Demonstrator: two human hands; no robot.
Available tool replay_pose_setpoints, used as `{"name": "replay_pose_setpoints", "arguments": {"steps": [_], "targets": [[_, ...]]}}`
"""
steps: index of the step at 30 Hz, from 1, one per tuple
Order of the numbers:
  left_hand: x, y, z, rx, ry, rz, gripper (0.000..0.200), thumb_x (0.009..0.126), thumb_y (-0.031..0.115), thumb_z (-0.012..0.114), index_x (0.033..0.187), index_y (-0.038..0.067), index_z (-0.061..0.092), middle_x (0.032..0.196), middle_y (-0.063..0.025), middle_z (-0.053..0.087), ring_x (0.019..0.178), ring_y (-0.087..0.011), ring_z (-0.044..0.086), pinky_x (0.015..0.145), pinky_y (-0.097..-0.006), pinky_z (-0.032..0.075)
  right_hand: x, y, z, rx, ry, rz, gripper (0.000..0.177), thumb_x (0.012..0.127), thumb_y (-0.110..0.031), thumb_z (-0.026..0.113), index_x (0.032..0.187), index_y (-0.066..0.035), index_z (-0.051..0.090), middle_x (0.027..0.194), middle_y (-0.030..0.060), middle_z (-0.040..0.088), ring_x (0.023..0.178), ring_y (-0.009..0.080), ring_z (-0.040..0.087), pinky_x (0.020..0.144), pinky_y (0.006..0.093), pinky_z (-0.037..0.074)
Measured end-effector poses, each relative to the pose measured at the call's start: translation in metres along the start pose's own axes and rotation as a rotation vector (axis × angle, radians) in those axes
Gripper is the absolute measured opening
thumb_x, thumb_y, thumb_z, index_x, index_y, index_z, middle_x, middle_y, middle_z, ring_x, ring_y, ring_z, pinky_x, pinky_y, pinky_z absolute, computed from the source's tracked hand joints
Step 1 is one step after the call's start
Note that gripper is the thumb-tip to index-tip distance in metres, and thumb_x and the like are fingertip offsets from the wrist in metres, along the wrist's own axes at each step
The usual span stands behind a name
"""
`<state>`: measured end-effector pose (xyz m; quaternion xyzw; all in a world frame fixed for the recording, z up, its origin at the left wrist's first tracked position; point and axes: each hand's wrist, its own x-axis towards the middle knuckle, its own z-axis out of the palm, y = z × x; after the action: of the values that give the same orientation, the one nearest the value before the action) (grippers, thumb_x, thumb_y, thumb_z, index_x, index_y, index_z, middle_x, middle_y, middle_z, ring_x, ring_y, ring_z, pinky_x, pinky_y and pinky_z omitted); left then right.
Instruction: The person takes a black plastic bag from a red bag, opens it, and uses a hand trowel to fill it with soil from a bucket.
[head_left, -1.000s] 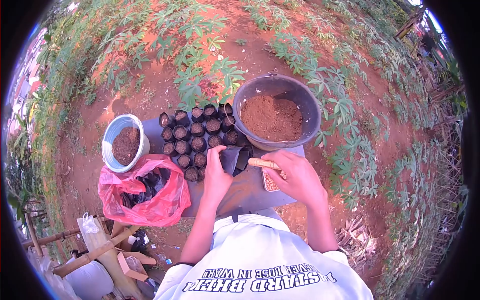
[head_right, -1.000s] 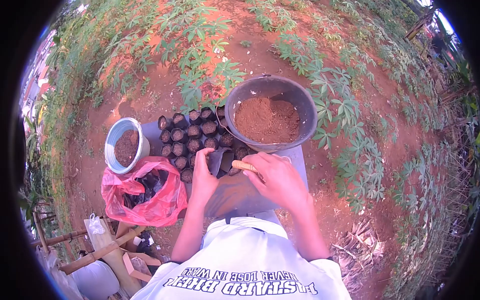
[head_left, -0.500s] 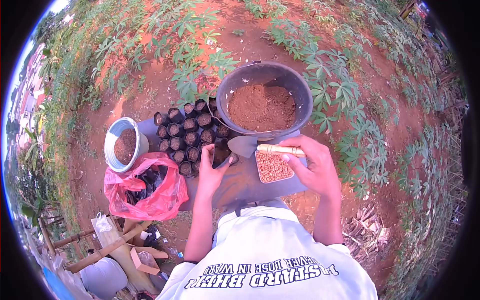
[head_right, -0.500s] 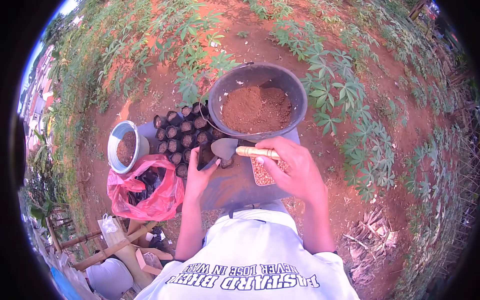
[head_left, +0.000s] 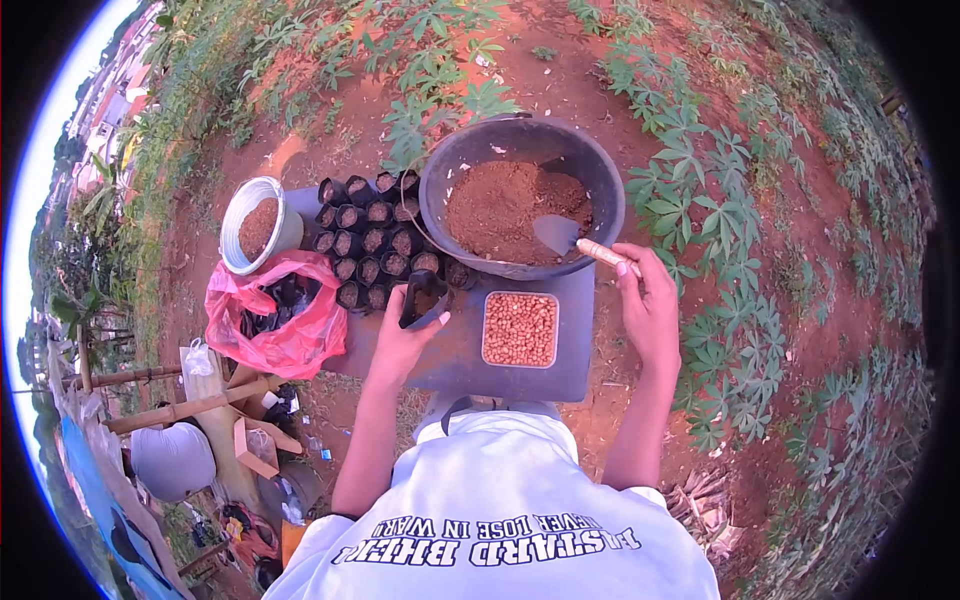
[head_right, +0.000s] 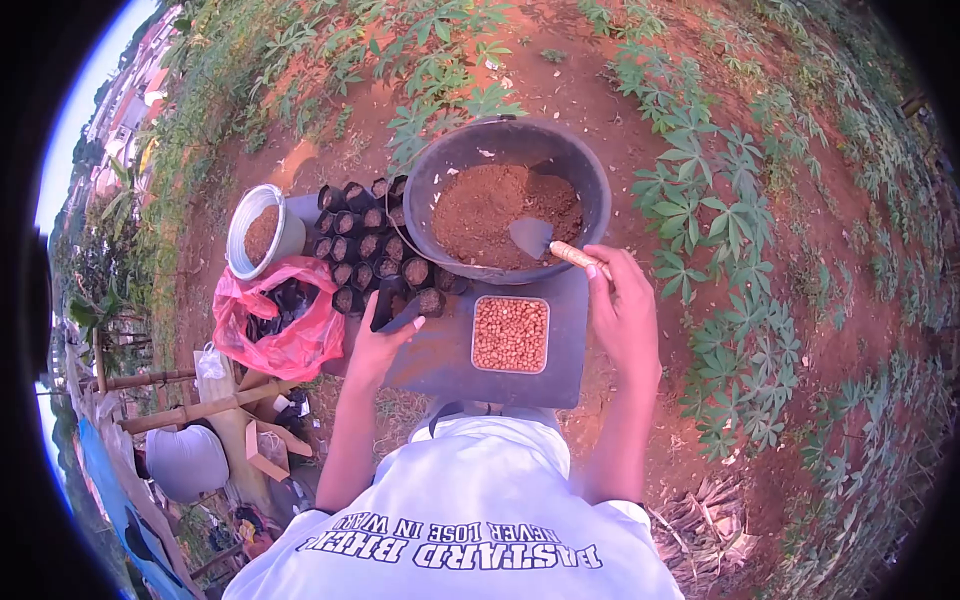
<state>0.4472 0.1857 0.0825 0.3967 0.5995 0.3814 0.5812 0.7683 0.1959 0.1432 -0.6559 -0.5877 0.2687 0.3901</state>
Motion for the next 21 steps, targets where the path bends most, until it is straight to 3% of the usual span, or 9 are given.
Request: {"name": "replay_pose_setpoints", "arguments": {"steps": [1,3,6,8,9,12,16,20,21], "targets": [[-0.001,-0.004,0.007,-0.002,0.019,0.005,0.041,0.084,0.001,0.076,0.115,0.008,0.049,0.11,-0.0016,0.058,0.105,-0.0099,0.054,0.093,-0.0261,0.043,0.01,0.008,0.001,-0.015,0.013,-0.094,0.02,0.097,-0.009,0.056,0.114,0.0,0.062,0.096,0.0134,0.063,0.084,0.0278,0.063,0.076,0.0346,0.049],[-0.004,-0.015,0.019,0.071,0.05,0.119,0.059,0.083,0.006,0.08,0.131,0.005,0.045,0.114,-0.0037,0.059,0.094,-0.0108,0.058,0.081,-0.0277,0.049,0.035,0.021,0.005,0.002,-0.036,-0.132,0.02,0.097,-0.009,0.057,0.114,0.0,0.062,0.098,0.014,0.063,0.087,0.0295,0.063,0.078,0.036,0.049],[-0.012,-0.013,0.032,0.21,0.048,0.256,0.061,0.084,0.004,0.078,0.134,0.004,0.044,0.116,-0.0035,0.059,0.101,-0.0112,0.058,0.09,-0.0268,0.047,0.078,0.043,0.019,-0.027,-0.12,-0.215,0.02,0.096,-0.008,0.056,0.114,0.0,0.06,0.102,0.016,0.063,0.094,0.0355,0.064,0.082,0.041,0.05],[-0.025,0.0,0.041,0.165,0.099,0.195,0.053,0.083,0.004,0.078,0.126,0.006,0.047,0.112,-0.0027,0.059,0.103,-0.0113,0.056,0.092,-0.0271,0.044,0.104,0.058,0.034,-0.079,-0.159,-0.332,0.022,0.096,-0.007,0.055,0.116,0.0,0.06,0.1,0.0156,0.061,0.089,0.0312,0.062,0.08,0.0374,0.049],[-0.029,0.005,0.045,0.121,0.129,0.141,0.045,0.083,0.004,0.078,0.117,0.007,0.05,0.108,-0.002,0.058,0.104,-0.0115,0.055,0.095,-0.0275,0.042,0.113,0.066,0.042,-0.099,-0.156,-0.356,0.021,0.095,-0.006,0.055,0.115,0.0,0.059,0.102,0.017,0.061,0.094,0.0369,0.061,0.082,0.0415,0.049],[-0.032,-0.001,0.046,0.134,0.174,0.161,0.046,0.083,0.004,0.078,0.118,0.007,0.049,0.108,-0.0021,0.058,0.104,-0.0115,0.055,0.095,-0.0279,0.042,0.122,0.083,0.059,-0.151,-0.162,-0.306,0.019,0.095,-0.005,0.054,0.113,0.001,0.06,0.105,0.0175,0.06,0.096,0.0389,0.061,0.082,0.0436,0.049],[-0.035,-0.004,0.051,0.159,0.18,0.156,0.045,0.083,0.004,0.078,0.118,0.007,0.05,0.108,-0.002,0.058,0.104,-0.0117,0.055,0.096,-0.0283,0.041,0.116,0.088,0.064,-0.137,0.028,-0.336,0.019,0.094,-0.002,0.051,0.11,-0.001,0.06,0.103,0.0176,0.057,0.09,0.0408,0.062,0.078,0.0489,0.051],[-0.032,-0.005,0.06,0.165,0.194,0.142,0.048,0.083,0.003,0.077,0.122,0.007,0.049,0.111,-0.0014,0.059,0.106,-0.0109,0.055,0.096,-0.0272,0.042,0.118,0.085,0.063,-0.144,0.011,-0.344,0.018,0.093,-0.004,0.052,0.109,-0.001,0.06,0.103,0.0174,0.058,0.091,0.0406,0.062,0.077,0.0487,0.052],[-0.032,-0.004,0.064,0.162,0.189,0.159,0.05,0.084,0.002,0.076,0.125,0.007,0.049,0.113,-0.0009,0.06,0.107,-0.0101,0.055,0.096,-0.0264,0.042,0.121,0.083,0.061,-0.125,-0.09,-0.282,0.017,0.093,-0.006,0.054,0.109,-0.001,0.06,0.104,0.0172,0.059,0.092,0.0402,0.063,0.078,0.0476,0.052]]}}
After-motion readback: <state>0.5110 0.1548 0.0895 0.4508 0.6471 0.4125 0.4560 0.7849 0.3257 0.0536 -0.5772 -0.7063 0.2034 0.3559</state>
